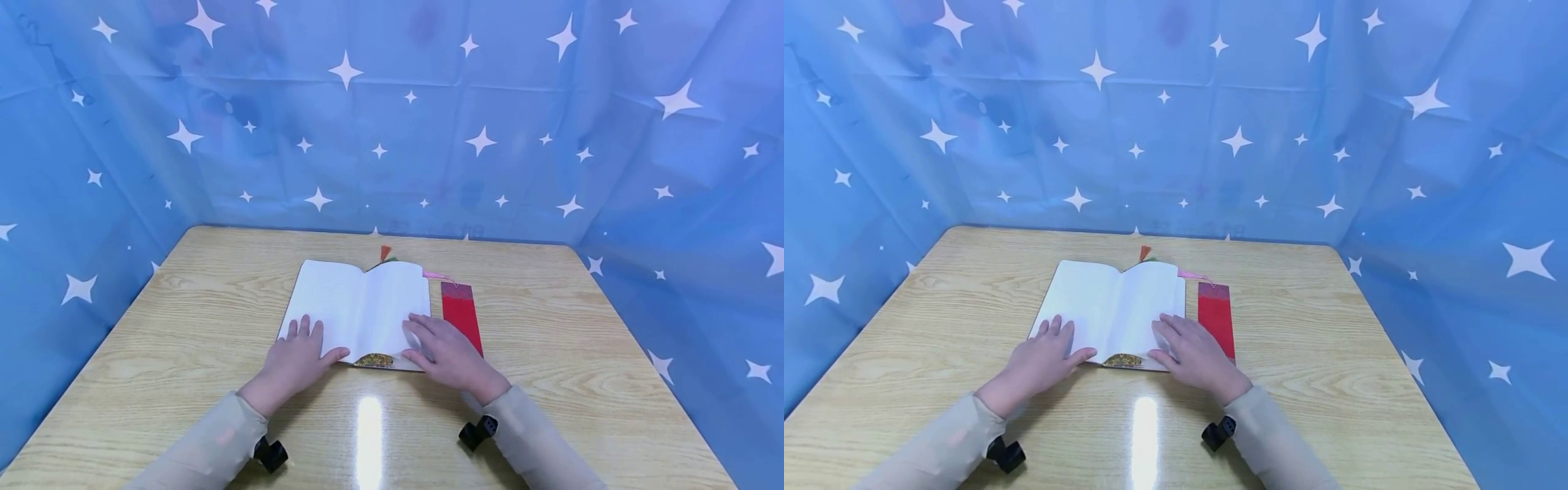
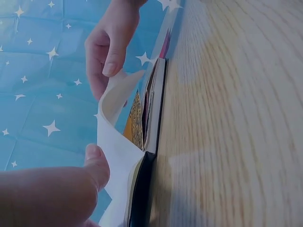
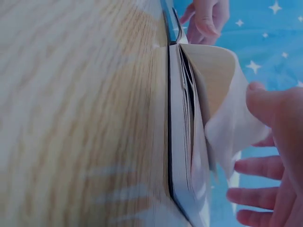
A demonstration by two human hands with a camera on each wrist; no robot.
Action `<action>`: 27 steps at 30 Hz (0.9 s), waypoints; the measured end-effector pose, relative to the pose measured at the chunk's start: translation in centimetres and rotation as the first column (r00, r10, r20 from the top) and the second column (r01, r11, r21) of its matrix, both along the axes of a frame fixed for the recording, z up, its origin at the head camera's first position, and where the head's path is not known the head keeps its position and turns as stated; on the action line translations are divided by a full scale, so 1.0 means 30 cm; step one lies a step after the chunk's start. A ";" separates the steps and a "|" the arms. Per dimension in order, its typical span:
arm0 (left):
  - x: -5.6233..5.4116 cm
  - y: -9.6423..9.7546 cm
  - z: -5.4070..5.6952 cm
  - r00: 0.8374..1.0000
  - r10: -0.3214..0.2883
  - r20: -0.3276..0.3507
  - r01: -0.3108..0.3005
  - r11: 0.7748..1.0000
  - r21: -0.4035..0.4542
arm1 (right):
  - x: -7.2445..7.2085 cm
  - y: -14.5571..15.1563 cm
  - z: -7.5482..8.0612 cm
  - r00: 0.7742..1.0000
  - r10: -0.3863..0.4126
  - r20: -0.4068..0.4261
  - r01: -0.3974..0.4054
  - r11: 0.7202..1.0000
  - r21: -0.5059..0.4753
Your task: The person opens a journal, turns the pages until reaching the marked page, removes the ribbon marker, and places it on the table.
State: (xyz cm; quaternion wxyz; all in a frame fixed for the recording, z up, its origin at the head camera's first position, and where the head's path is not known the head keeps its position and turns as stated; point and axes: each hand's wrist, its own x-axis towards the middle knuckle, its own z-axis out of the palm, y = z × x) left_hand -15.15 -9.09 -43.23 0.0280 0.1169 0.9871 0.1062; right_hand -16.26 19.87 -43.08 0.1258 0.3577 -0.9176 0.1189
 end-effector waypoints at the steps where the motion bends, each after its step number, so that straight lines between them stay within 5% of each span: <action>1: -0.001 0.000 -0.001 1.000 0.001 0.003 -0.001 1.000 -0.002 | 0.000 0.000 0.000 1.000 0.006 -0.015 -0.006 1.000 -0.001; 12: -0.002 0.003 -0.002 1.000 0.000 0.019 0.000 1.000 0.001 | 0.003 0.015 0.003 0.991 0.004 -0.135 -0.003 1.000 0.004; 27: 0.002 0.017 -0.005 1.000 0.007 -0.024 -0.006 1.000 0.006 | 0.012 0.005 0.030 0.929 0.048 -0.367 -0.015 0.996 0.092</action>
